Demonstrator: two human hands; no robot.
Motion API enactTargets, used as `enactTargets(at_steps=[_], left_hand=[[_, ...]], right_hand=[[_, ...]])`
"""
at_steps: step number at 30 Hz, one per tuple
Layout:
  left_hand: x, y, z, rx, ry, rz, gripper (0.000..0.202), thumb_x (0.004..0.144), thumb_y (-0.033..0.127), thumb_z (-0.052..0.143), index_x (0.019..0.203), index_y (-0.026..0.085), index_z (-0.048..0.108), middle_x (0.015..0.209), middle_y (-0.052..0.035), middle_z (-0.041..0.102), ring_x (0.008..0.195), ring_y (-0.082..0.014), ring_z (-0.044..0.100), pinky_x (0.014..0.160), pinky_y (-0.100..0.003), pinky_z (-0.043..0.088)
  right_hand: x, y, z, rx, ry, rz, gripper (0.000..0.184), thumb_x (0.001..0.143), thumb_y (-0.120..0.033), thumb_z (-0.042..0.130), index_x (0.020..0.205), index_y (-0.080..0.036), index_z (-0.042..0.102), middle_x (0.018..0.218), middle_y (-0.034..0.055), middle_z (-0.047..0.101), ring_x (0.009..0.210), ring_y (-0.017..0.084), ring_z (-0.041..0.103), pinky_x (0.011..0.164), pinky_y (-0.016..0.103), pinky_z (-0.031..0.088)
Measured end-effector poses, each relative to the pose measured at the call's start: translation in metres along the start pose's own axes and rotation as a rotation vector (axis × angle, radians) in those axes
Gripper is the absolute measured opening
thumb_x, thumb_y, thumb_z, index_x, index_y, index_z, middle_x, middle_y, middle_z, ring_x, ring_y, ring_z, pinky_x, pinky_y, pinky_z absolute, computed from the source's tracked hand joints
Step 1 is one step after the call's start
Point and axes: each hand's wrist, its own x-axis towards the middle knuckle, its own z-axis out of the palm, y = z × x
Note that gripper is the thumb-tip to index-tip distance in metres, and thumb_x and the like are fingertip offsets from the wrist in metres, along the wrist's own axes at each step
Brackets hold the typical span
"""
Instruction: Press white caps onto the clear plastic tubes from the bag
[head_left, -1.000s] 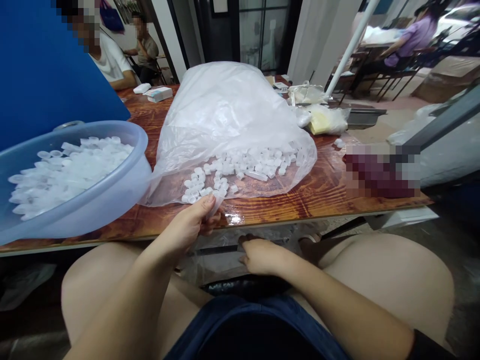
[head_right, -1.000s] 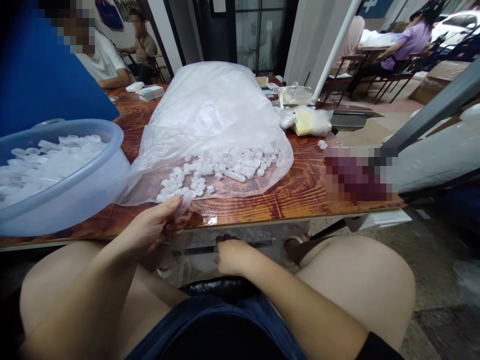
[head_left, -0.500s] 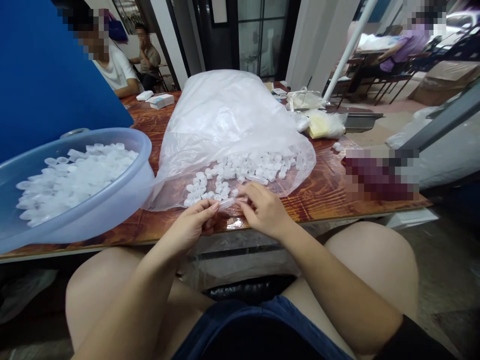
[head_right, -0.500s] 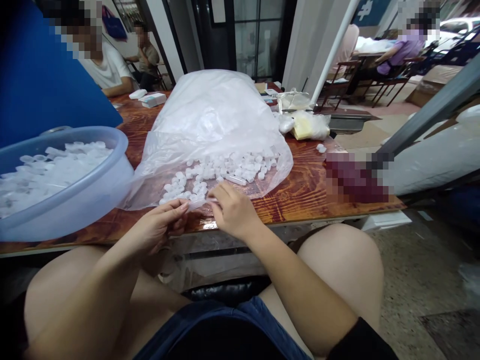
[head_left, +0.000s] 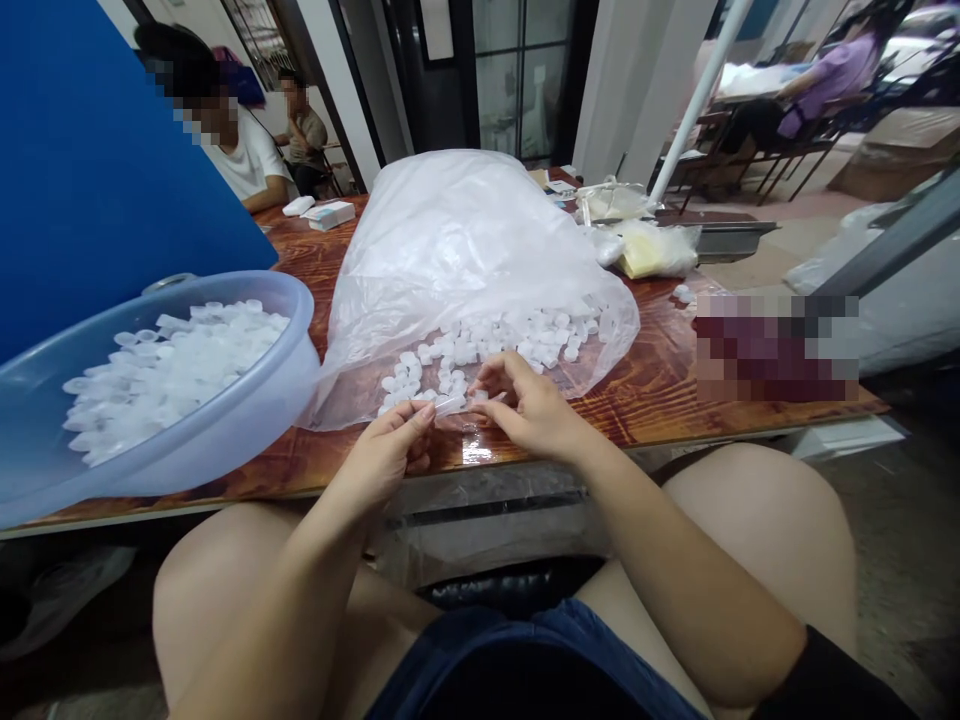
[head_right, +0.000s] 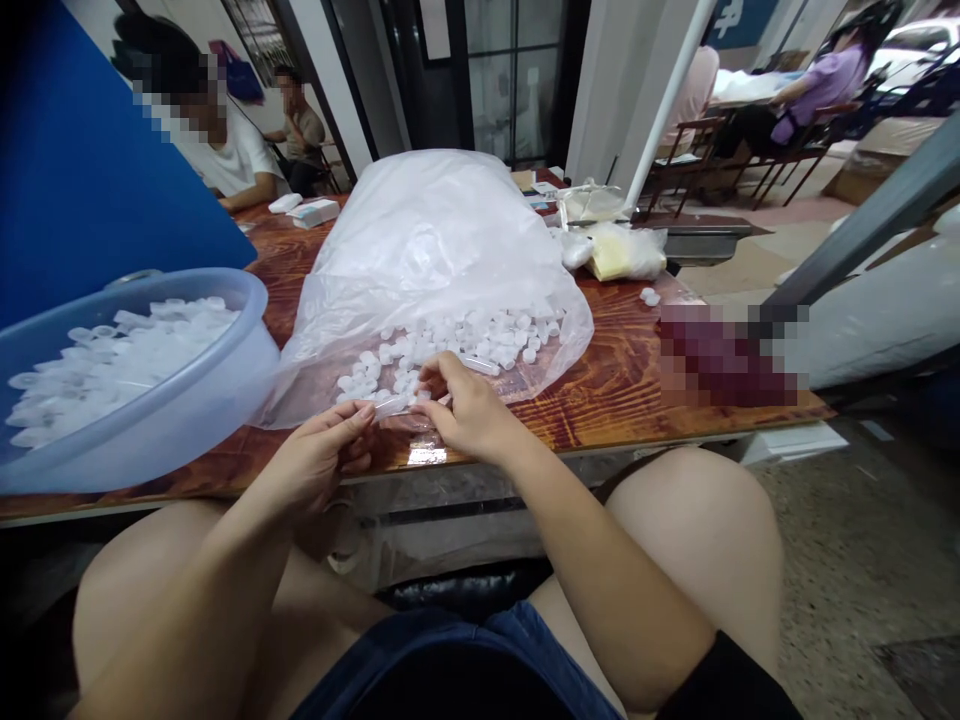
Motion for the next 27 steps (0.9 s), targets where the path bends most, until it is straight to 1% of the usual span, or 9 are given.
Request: enactTargets(at_steps=[7, 12, 13, 15, 18, 21, 23, 25, 27], left_hand=[[-0.003, 0.003, 0.001, -0.013, -0.107, -0.019, 0.035, 0.072, 0.043, 0.075, 0.079, 0.014, 0.056, 0.057, 0.007, 0.033, 0.048, -0.0041, 0.024, 0.043, -0.016, 0.021], [-0.005, 0.004, -0.001, -0.011, -0.162, 0.01, 0.033, 0.074, 0.042, 0.074, 0.084, 0.014, 0.059, 0.059, 0.0052, 0.04, 0.048, -0.0041, 0.026, 0.044, -0.017, 0.022], [-0.005, 0.004, -0.001, 0.011, -0.162, 0.029, 0.034, 0.074, 0.042, 0.074, 0.087, 0.014, 0.06, 0.061, 0.004, 0.044, 0.049, -0.0043, 0.029, 0.045, -0.017, 0.023], [-0.006, 0.002, -0.001, 0.051, -0.156, 0.075, 0.036, 0.076, 0.043, 0.073, 0.095, 0.015, 0.061, 0.065, 0.0017, 0.051, 0.052, -0.0059, 0.037, 0.048, -0.018, 0.027], [-0.006, 0.0, 0.0, 0.086, -0.148, 0.141, 0.032, 0.081, 0.042, 0.068, 0.099, 0.017, 0.062, 0.064, 0.0022, 0.05, 0.054, -0.0071, 0.04, 0.05, -0.019, 0.029], [-0.004, -0.002, 0.001, 0.071, -0.12, 0.173, 0.028, 0.082, 0.041, 0.067, 0.095, 0.017, 0.062, 0.058, 0.0044, 0.043, 0.05, -0.0061, 0.033, 0.047, -0.019, 0.024], [-0.003, -0.003, 0.0, 0.045, -0.114, 0.166, 0.027, 0.082, 0.04, 0.068, 0.093, 0.016, 0.062, 0.058, 0.0048, 0.042, 0.05, -0.0059, 0.032, 0.046, -0.019, 0.023], [-0.002, -0.003, 0.0, 0.038, -0.136, 0.161, 0.027, 0.083, 0.039, 0.067, 0.095, 0.016, 0.063, 0.057, 0.0049, 0.041, 0.049, -0.0058, 0.033, 0.046, -0.018, 0.023], [-0.003, -0.002, 0.0, 0.042, -0.167, 0.165, 0.026, 0.084, 0.039, 0.066, 0.094, 0.016, 0.064, 0.055, 0.0051, 0.04, 0.048, -0.0056, 0.032, 0.046, -0.018, 0.023]], right_hand=[[-0.008, -0.012, 0.0, 0.041, 0.101, -0.199, 0.002, 0.083, -0.019, 0.061, 0.084, -0.02, 0.061, 0.086, 0.0044, 0.065, 0.079, 0.016, 0.06, 0.074, 0.032, 0.049], [-0.011, -0.017, -0.002, 0.141, 0.081, -0.26, 0.008, 0.086, -0.018, 0.057, 0.087, -0.02, 0.064, 0.091, 0.0061, 0.068, 0.086, 0.018, 0.064, 0.078, 0.033, 0.05], [-0.012, -0.019, -0.002, 0.122, 0.083, -0.244, 0.006, 0.087, -0.022, 0.059, 0.089, -0.02, 0.065, 0.09, 0.0058, 0.068, 0.083, 0.017, 0.063, 0.076, 0.032, 0.049], [-0.015, -0.023, -0.003, 0.085, 0.07, -0.14, 0.018, 0.089, -0.031, 0.06, 0.103, -0.02, 0.063, 0.081, 0.0036, 0.065, 0.072, 0.016, 0.06, 0.07, 0.031, 0.047], [-0.019, -0.027, -0.004, 0.095, 0.023, 0.066, 0.043, 0.094, -0.041, 0.051, 0.131, -0.021, 0.044, 0.073, 0.0, 0.061, 0.06, 0.014, 0.054, 0.062, 0.029, 0.045], [-0.022, -0.028, -0.003, 0.138, 0.046, -0.005, 0.059, 0.087, -0.038, 0.062, 0.137, -0.023, 0.033, 0.101, 0.0063, 0.061, 0.075, 0.015, 0.057, 0.07, 0.03, 0.048], [-0.023, -0.028, -0.002, 0.148, 0.055, -0.106, 0.053, 0.086, -0.029, 0.063, 0.132, -0.025, 0.037, 0.113, 0.0081, 0.056, 0.086, 0.016, 0.057, 0.077, 0.03, 0.048], [-0.023, -0.028, -0.001, 0.123, 0.06, -0.091, 0.038, 0.092, -0.028, 0.055, 0.127, -0.024, 0.041, 0.101, 0.0055, 0.058, 0.08, 0.015, 0.057, 0.073, 0.03, 0.048], [-0.023, -0.028, 0.0, 0.119, 0.078, -0.007, 0.036, 0.095, -0.033, 0.049, 0.129, -0.022, 0.039, 0.084, 0.0016, 0.058, 0.068, 0.013, 0.055, 0.065, 0.029, 0.046]])
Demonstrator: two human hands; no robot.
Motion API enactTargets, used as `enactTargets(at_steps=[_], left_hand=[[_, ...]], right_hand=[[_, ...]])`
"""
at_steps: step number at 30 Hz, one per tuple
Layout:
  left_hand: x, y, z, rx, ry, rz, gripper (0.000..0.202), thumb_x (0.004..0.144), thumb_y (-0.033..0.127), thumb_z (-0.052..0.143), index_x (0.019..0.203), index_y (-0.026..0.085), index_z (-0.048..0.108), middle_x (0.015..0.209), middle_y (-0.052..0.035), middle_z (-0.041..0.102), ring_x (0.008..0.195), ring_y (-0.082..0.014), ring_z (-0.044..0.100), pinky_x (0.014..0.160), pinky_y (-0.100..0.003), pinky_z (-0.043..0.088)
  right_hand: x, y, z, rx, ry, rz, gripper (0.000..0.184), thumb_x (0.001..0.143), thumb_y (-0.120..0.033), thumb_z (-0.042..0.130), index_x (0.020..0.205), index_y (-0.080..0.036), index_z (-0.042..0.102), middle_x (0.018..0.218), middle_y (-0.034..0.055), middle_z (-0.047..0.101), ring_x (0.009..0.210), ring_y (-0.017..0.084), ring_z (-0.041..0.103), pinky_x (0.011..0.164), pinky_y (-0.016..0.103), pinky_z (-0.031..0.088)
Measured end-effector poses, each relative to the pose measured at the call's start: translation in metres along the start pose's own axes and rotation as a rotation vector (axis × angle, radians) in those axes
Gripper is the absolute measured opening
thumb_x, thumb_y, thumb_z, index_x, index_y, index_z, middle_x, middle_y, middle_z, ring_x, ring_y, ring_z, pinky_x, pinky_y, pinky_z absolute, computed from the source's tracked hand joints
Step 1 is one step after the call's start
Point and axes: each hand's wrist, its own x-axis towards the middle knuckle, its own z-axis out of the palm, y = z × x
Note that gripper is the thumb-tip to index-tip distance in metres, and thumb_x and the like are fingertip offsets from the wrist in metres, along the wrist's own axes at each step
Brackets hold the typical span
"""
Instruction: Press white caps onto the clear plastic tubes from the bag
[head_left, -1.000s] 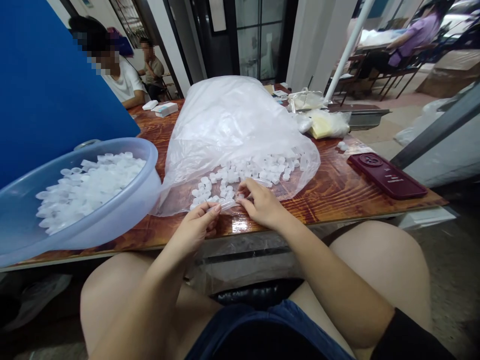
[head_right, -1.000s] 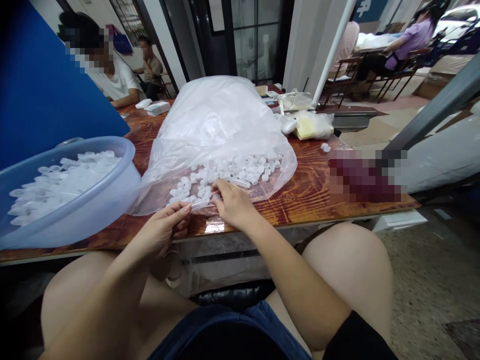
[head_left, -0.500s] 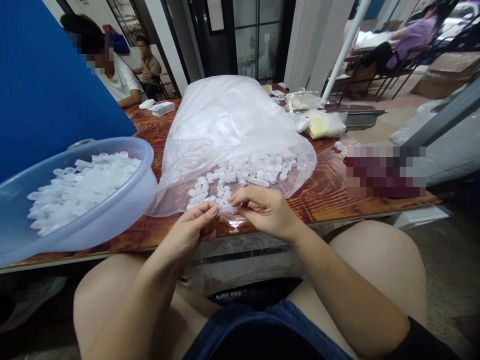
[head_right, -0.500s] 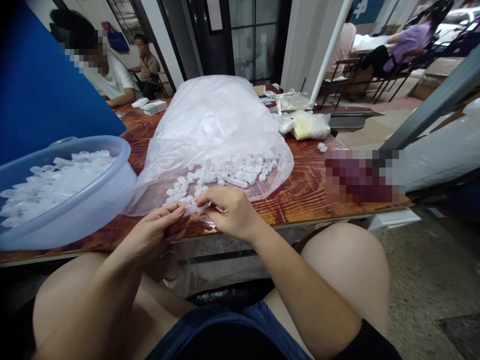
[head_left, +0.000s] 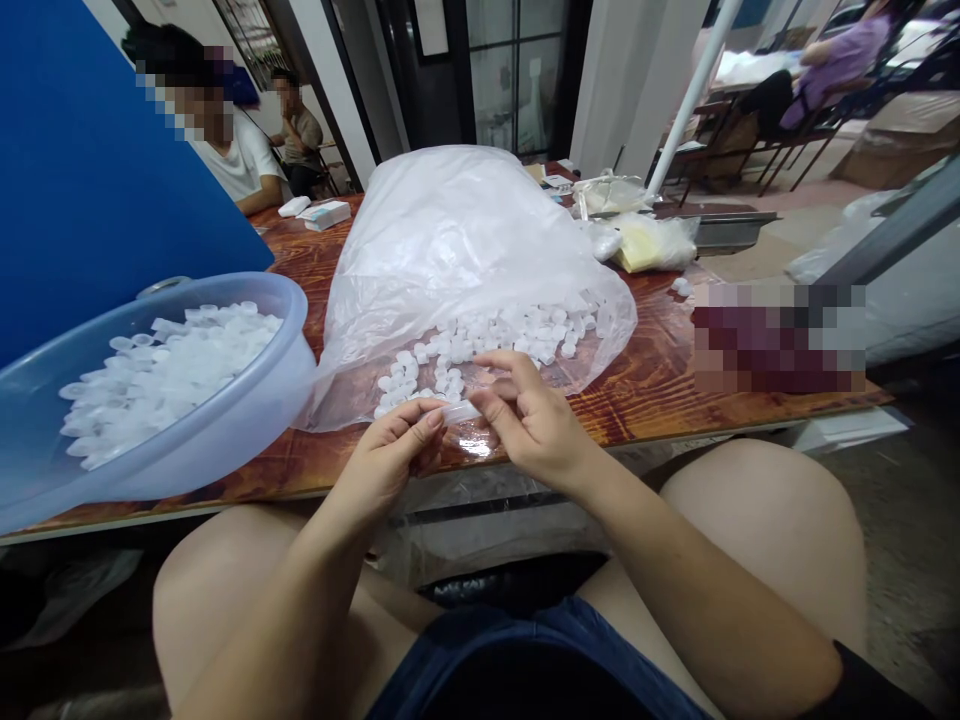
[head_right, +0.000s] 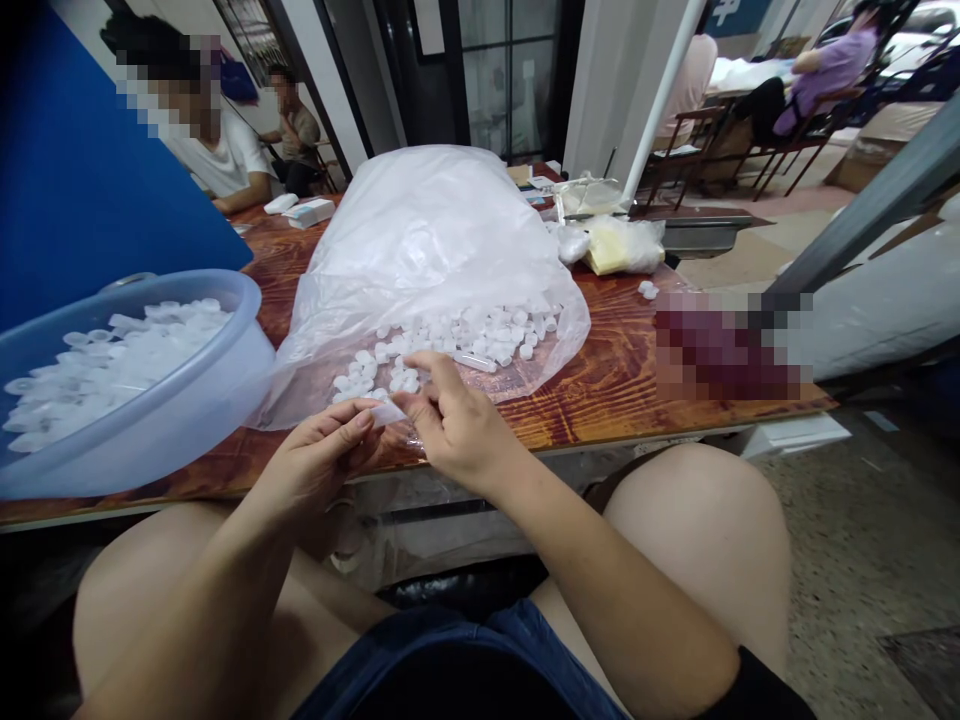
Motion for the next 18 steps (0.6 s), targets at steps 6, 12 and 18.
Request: enactTargets(at_steps=[6, 12, 18], left_hand=[[-0.002, 0.003, 0.004, -0.032, 0.021, 0.017, 0.023, 0.082, 0.037, 0.068, 0.089, 0.015, 0.065, 0.056, 0.0045, 0.041, 0.048, -0.0051, 0.032, 0.046, -0.018, 0.024], [-0.001, 0.0, 0.004, -0.043, 0.033, 0.05, 0.023, 0.081, 0.037, 0.069, 0.091, 0.016, 0.067, 0.055, 0.0048, 0.041, 0.048, -0.0054, 0.033, 0.046, -0.018, 0.027], [-0.011, 0.003, 0.006, 0.295, 0.164, 0.351, 0.02, 0.083, 0.03, 0.068, 0.1, 0.02, 0.068, 0.079, -0.0013, 0.061, 0.069, -0.0106, 0.055, 0.063, -0.021, 0.043]], right_hand=[[0.001, -0.001, -0.002, -0.057, 0.006, -0.127, 0.033, 0.087, -0.026, 0.06, 0.118, -0.019, 0.049, 0.097, 0.0051, 0.058, 0.076, 0.013, 0.055, 0.067, 0.026, 0.045], [0.003, -0.003, -0.002, -0.098, -0.058, 0.062, 0.025, 0.092, -0.038, 0.054, 0.106, -0.017, 0.052, 0.076, -0.001, 0.055, 0.064, 0.012, 0.052, 0.062, 0.025, 0.041], [-0.003, 0.0, 0.011, -0.057, -0.012, -0.085, 0.016, 0.092, -0.024, 0.049, 0.078, -0.017, 0.054, 0.072, -0.0003, 0.051, 0.07, 0.013, 0.051, 0.068, 0.026, 0.04]])
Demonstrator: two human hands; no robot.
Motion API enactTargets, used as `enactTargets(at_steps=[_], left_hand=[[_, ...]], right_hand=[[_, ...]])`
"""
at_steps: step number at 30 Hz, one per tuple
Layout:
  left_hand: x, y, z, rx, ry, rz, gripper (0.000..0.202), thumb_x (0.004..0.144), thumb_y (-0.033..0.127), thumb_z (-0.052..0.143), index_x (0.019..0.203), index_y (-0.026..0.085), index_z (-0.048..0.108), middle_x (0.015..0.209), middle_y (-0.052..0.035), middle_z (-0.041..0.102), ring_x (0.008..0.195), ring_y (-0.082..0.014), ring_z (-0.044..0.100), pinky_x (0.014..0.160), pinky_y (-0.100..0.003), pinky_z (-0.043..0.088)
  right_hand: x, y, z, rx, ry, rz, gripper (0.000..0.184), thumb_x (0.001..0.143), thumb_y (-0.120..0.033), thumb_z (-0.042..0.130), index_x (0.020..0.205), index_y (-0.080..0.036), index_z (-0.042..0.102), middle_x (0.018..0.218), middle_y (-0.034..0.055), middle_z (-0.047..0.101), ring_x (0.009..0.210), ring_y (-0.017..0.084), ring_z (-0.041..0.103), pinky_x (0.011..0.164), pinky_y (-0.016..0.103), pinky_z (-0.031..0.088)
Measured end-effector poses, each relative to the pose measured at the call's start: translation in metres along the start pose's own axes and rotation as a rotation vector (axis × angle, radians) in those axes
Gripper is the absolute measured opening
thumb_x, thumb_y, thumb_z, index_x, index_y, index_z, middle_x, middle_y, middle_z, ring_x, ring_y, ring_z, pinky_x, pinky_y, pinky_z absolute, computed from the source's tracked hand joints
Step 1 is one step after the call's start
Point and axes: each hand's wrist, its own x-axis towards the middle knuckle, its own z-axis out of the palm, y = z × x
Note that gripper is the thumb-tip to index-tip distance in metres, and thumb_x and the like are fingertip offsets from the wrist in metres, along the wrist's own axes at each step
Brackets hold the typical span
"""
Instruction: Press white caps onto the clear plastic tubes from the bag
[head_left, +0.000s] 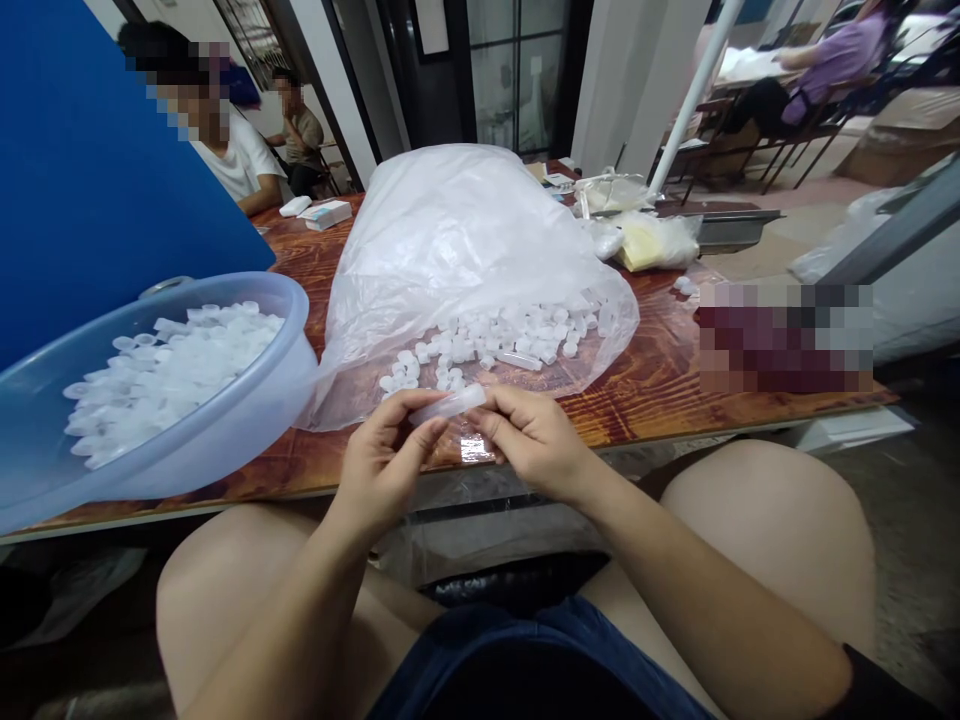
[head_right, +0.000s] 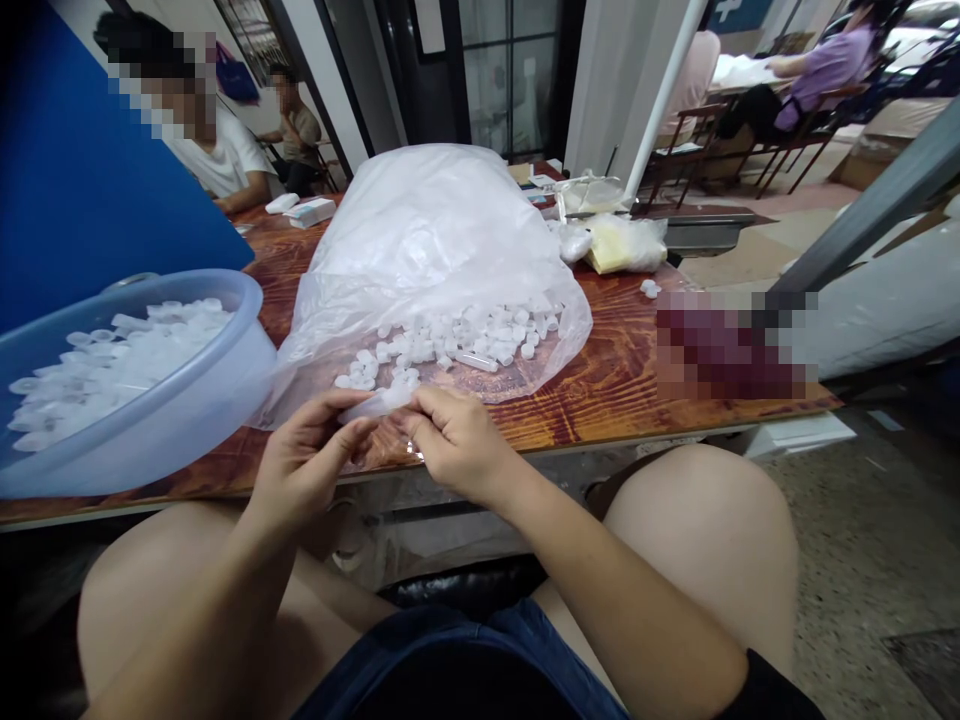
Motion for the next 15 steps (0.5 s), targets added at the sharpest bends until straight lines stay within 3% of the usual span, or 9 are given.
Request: enactTargets(at_steps=[2, 3, 6, 8, 12, 15], left_hand=[[-0.003, 0.003, 0.001, 0.139, 0.017, 0.137, 0.019, 0.083, 0.025, 0.069, 0.101, 0.021, 0.069, 0.095, -0.0038, 0.064, 0.087, -0.0141, 0.059, 0.077, -0.023, 0.046], [-0.004, 0.004, 0.001, 0.152, 0.0, 0.139, 0.019, 0.084, 0.025, 0.067, 0.102, 0.021, 0.069, 0.097, -0.0041, 0.065, 0.09, -0.0147, 0.059, 0.079, -0.024, 0.046], [-0.005, 0.003, 0.001, 0.043, -0.035, -0.021, 0.021, 0.086, 0.032, 0.064, 0.103, 0.02, 0.066, 0.085, -0.0021, 0.064, 0.073, -0.0115, 0.058, 0.066, -0.021, 0.045], [-0.004, 0.001, 0.001, -0.036, -0.044, -0.114, 0.025, 0.084, 0.035, 0.067, 0.103, 0.019, 0.066, 0.075, 0.0001, 0.061, 0.062, -0.009, 0.053, 0.057, -0.02, 0.042], [-0.002, 0.0, -0.002, -0.141, -0.086, -0.197, 0.027, 0.08, 0.035, 0.072, 0.1, 0.018, 0.068, 0.067, 0.0019, 0.057, 0.055, -0.0065, 0.046, 0.051, -0.018, 0.037], [-0.002, 0.002, -0.002, -0.205, -0.167, -0.272, 0.027, 0.08, 0.035, 0.071, 0.1, 0.017, 0.069, 0.062, 0.0024, 0.055, 0.052, -0.0057, 0.043, 0.049, -0.018, 0.033]], right_hand=[[-0.004, 0.001, 0.004, 0.006, -0.029, -0.016, 0.018, 0.093, -0.026, 0.047, 0.079, -0.017, 0.054, 0.072, 0.0001, 0.052, 0.069, 0.013, 0.051, 0.067, 0.026, 0.04], [-0.006, 0.001, 0.005, -0.019, -0.038, -0.019, 0.016, 0.093, -0.029, 0.05, 0.082, -0.017, 0.055, 0.073, 0.0, 0.053, 0.068, 0.013, 0.051, 0.066, 0.026, 0.041], [-0.011, 0.003, 0.001, -0.059, -0.033, 0.019, 0.027, 0.088, -0.037, 0.06, 0.105, -0.018, 0.05, 0.078, -0.0006, 0.052, 0.065, 0.012, 0.049, 0.06, 0.025, 0.041], [-0.012, 0.005, -0.004, -0.023, -0.009, -0.017, 0.033, 0.089, -0.033, 0.058, 0.116, -0.019, 0.044, 0.085, 0.001, 0.052, 0.069, 0.012, 0.051, 0.061, 0.025, 0.043], [-0.013, 0.007, -0.012, -0.099, 0.07, -0.227, 0.012, 0.093, -0.022, 0.051, 0.105, -0.019, 0.049, 0.086, 0.0026, 0.053, 0.075, 0.013, 0.052, 0.07, 0.027, 0.046], [-0.014, 0.004, -0.015, -0.138, 0.091, -0.293, 0.015, 0.093, -0.021, 0.052, 0.107, -0.018, 0.05, 0.088, 0.0038, 0.055, 0.074, 0.014, 0.052, 0.069, 0.026, 0.047]])
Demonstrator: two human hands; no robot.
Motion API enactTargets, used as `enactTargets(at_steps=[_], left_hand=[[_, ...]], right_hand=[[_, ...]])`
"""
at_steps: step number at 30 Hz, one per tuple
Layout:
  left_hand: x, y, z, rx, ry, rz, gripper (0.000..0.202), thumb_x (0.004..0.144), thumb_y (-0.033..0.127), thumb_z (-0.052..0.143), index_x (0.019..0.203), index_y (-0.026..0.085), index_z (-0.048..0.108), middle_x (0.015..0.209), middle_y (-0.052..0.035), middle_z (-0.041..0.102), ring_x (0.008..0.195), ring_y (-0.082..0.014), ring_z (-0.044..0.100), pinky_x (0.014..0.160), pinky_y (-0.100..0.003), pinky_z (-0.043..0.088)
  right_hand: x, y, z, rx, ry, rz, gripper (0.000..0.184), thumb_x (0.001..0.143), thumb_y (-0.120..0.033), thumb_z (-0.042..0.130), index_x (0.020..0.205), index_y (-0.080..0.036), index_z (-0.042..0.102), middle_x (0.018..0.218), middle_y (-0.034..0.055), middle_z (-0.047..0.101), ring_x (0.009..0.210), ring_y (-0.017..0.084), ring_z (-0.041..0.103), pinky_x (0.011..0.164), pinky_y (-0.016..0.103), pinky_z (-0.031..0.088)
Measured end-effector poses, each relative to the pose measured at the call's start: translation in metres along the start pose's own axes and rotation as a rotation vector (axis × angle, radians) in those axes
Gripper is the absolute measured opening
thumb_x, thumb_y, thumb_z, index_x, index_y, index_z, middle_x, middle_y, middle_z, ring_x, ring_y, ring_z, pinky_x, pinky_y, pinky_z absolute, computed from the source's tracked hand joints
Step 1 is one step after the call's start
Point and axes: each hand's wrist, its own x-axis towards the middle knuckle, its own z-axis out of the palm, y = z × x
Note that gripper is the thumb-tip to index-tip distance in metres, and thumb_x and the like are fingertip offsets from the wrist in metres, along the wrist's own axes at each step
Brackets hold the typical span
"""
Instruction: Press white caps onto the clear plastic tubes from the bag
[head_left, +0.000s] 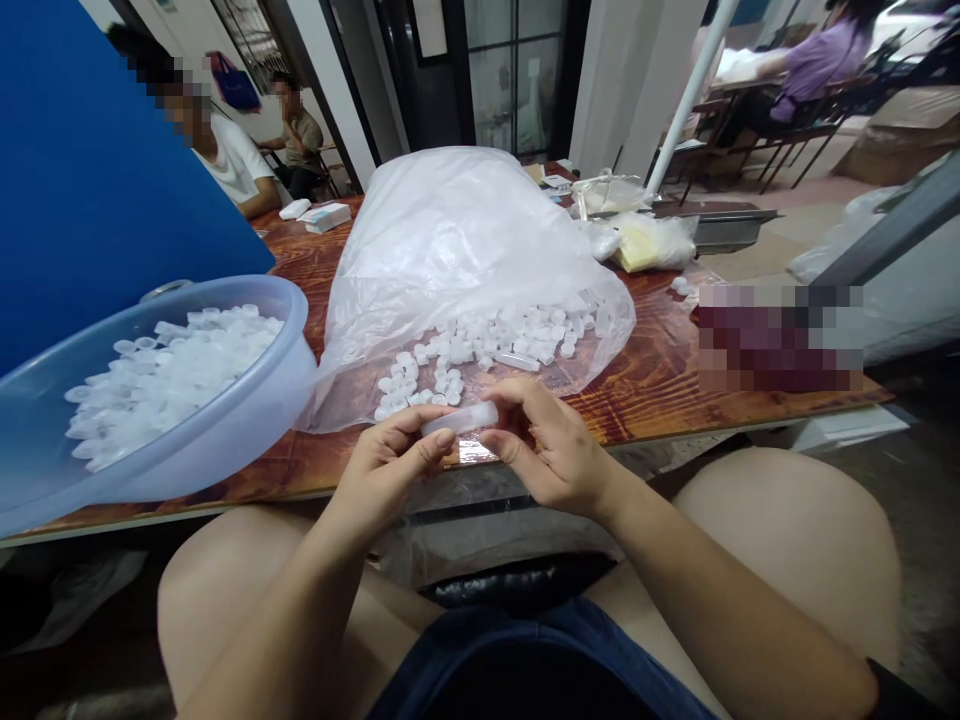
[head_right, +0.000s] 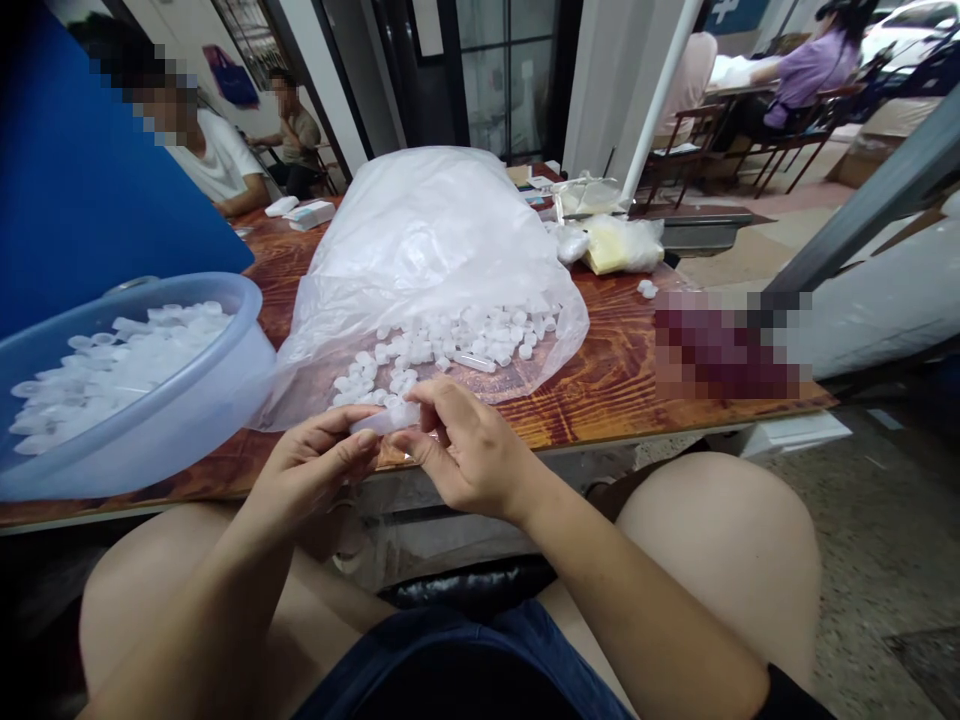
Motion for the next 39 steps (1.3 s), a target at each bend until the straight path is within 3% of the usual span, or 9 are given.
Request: enactTargets(at_steps=[3, 6, 12, 14, 18, 21, 24, 32, 39], left_hand=[[0.001, -0.002, 0.002, -0.052, -0.086, -0.081, 0.03, 0.081, 0.037, 0.07, 0.102, 0.016, 0.07, 0.057, 0.003, 0.052, 0.047, -0.0054, 0.04, 0.047, -0.019, 0.031], [0.002, -0.007, 0.004, 0.065, -0.05, -0.037, 0.033, 0.081, 0.039, 0.069, 0.105, 0.016, 0.07, 0.065, -0.0007, 0.061, 0.051, -0.0086, 0.048, 0.05, -0.021, 0.036], [0.002, -0.015, 0.012, 0.829, 0.214, 0.644, 0.018, 0.084, 0.02, 0.062, 0.099, 0.019, 0.072, 0.093, -0.0065, 0.071, 0.087, -0.0178, 0.064, 0.082, -0.028, 0.048], [0.001, -0.016, 0.015, 0.898, 0.244, 0.705, 0.019, 0.084, 0.019, 0.063, 0.101, 0.02, 0.071, 0.092, -0.006, 0.071, 0.086, -0.0176, 0.064, 0.083, -0.028, 0.047], [0.002, -0.013, 0.02, 0.537, 0.167, 0.286, 0.027, 0.087, 0.044, 0.058, 0.092, 0.019, 0.068, 0.076, -0.0036, 0.066, 0.064, -0.0142, 0.055, 0.063, -0.026, 0.043], [0.004, -0.01, 0.021, 0.059, -0.04, -0.17, 0.061, 0.09, 0.065, 0.034, 0.068, 0.015, 0.061, 0.055, -0.0036, 0.054, 0.045, -0.0105, 0.039, 0.046, -0.024, 0.028], [0.005, -0.006, 0.018, -0.266, -0.267, -0.472, 0.062, 0.091, 0.064, 0.029, 0.058, 0.016, 0.05, 0.046, 0.0003, 0.04, 0.038, -0.0067, 0.023, 0.041, -0.023, 0.016], [0.001, -0.007, 0.021, -0.755, -0.388, -0.602, 0.042, 0.087, 0.043, 0.057, 0.062, 0.016, 0.037, 0.055, 0.007, 0.026, 0.044, -0.0029, 0.01, 0.041, -0.016, 0.012], [-0.006, -0.013, 0.039, -0.727, -0.445, -0.57, 0.043, 0.086, 0.043, 0.056, 0.06, 0.017, 0.034, 0.054, 0.0064, 0.026, 0.045, -0.0046, 0.013, 0.043, -0.018, 0.014]], right_hand=[[0.001, -0.001, -0.001, -0.024, 0.024, -0.053, 0.012, 0.094, -0.019, 0.049, 0.107, -0.017, 0.052, 0.09, 0.0059, 0.058, 0.082, 0.015, 0.056, 0.076, 0.028, 0.048], [0.002, 0.001, 0.002, -0.052, 0.038, -0.043, 0.008, 0.095, -0.018, 0.047, 0.1, -0.018, 0.053, 0.088, 0.0062, 0.06, 0.084, 0.016, 0.057, 0.078, 0.029, 0.047], [-0.001, 0.005, 0.017, 0.159, 0.104, 0.395, 0.012, 0.094, -0.025, 0.049, 0.091, -0.017, 0.056, 0.079, 0.0013, 0.057, 0.073, 0.013, 0.054, 0.07, 0.027, 0.044], [-0.002, 0.005, 0.019, 0.272, 0.118, 0.513, 0.016, 0.095, -0.031, 0.048, 0.09, -0.018, 0.056, 0.076, -0.0006, 0.054, 0.069, 0.012, 0.052, 0.066, 0.026, 0.043], [-0.001, 0.002, 0.013, 0.233, 0.15, 0.41, 0.015, 0.096, -0.031, 0.048, 0.093, -0.019, 0.055, 0.081, 0.0011, 0.057, 0.077, 0.014, 0.055, 0.072, 0.028, 0.045], [0.001, -0.001, 0.005, 0.033, 0.131, 0.102, 0.009, 0.095, -0.022, 0.048, 0.1, -0.019, 0.054, 0.09, 0.0055, 0.06, 0.087, 0.017, 0.057, 0.08, 0.032, 0.048], [0.0, -0.002, 0.003, -0.088, 0.084, -0.123, 0.015, 0.095, -0.015, 0.046, 0.108, -0.019, 0.052, 0.096, 0.0085, 0.062, 0.092, 0.02, 0.057, 0.083, 0.036, 0.049], [-0.007, -0.018, 0.004, -0.059, 0.104, -0.11, 0.018, 0.093, -0.01, 0.047, 0.109, -0.019, 0.05, 0.095, 0.0078, 0.061, 0.09, 0.019, 0.056, 0.082, 0.034, 0.049], [-0.014, -0.014, 0.003, 0.104, 0.071, 0.083, 0.011, 0.093, -0.021, 0.052, 0.101, -0.018, 0.058, 0.094, 0.0074, 0.057, 0.091, 0.019, 0.055, 0.082, 0.034, 0.047]])
